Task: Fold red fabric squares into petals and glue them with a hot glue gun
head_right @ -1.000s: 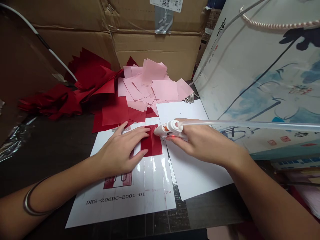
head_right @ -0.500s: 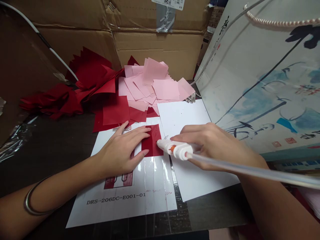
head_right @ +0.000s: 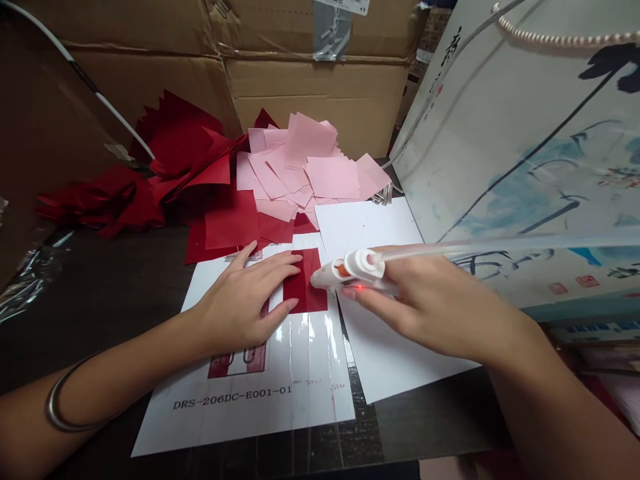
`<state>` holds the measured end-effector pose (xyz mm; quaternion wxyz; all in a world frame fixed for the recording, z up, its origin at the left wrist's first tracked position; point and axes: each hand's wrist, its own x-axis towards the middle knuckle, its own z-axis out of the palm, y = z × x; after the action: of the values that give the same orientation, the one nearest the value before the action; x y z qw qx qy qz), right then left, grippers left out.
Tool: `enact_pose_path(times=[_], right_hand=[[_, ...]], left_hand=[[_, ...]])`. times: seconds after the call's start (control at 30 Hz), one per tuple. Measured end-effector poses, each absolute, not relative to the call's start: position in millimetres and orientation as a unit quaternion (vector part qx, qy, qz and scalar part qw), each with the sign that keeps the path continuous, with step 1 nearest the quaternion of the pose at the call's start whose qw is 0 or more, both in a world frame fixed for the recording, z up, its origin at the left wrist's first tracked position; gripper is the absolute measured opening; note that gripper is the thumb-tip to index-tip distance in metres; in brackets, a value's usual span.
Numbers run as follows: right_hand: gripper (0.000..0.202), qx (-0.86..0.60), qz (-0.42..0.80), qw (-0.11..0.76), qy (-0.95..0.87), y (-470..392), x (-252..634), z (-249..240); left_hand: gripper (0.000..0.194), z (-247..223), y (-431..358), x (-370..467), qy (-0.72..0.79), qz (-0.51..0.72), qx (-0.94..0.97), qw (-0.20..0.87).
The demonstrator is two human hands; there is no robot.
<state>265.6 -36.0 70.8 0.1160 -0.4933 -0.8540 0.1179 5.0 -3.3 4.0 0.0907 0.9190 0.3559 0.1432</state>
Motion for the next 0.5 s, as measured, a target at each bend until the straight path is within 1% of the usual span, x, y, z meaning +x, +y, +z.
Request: enact_pose_path(times=[0.03, 0.1, 0.27, 0.37, 0.5], right_hand=[[0.042, -0.519, 0.110, 0.103, -0.841, -35, 265, 71], [0.046, -0.549, 0.102, 0.083, -0.825, -32, 263, 72], [0.046, -0.568, 0.117, 0.074, -0.811, -27, 258, 72], [0.042, -0.573, 0.132, 0.087, -0.804, -26, 255, 70], [0.034, -0.583, 0.127, 0.143, -0.790, -28, 255, 67]], left_hand=[[0.039, 4, -3, 5, 0.355, 0.144, 0.919, 0.091], [0.038, 4, -3, 5, 0.355, 0.143, 0.919, 0.092], [0.039, 5, -4, 4, 0.359, 0.140, 0.918, 0.097], [0.038, 6, -4, 4, 0.360, 0.135, 0.918, 0.101], [0.038, 6, -4, 4, 0.360, 0.135, 0.918, 0.100]])
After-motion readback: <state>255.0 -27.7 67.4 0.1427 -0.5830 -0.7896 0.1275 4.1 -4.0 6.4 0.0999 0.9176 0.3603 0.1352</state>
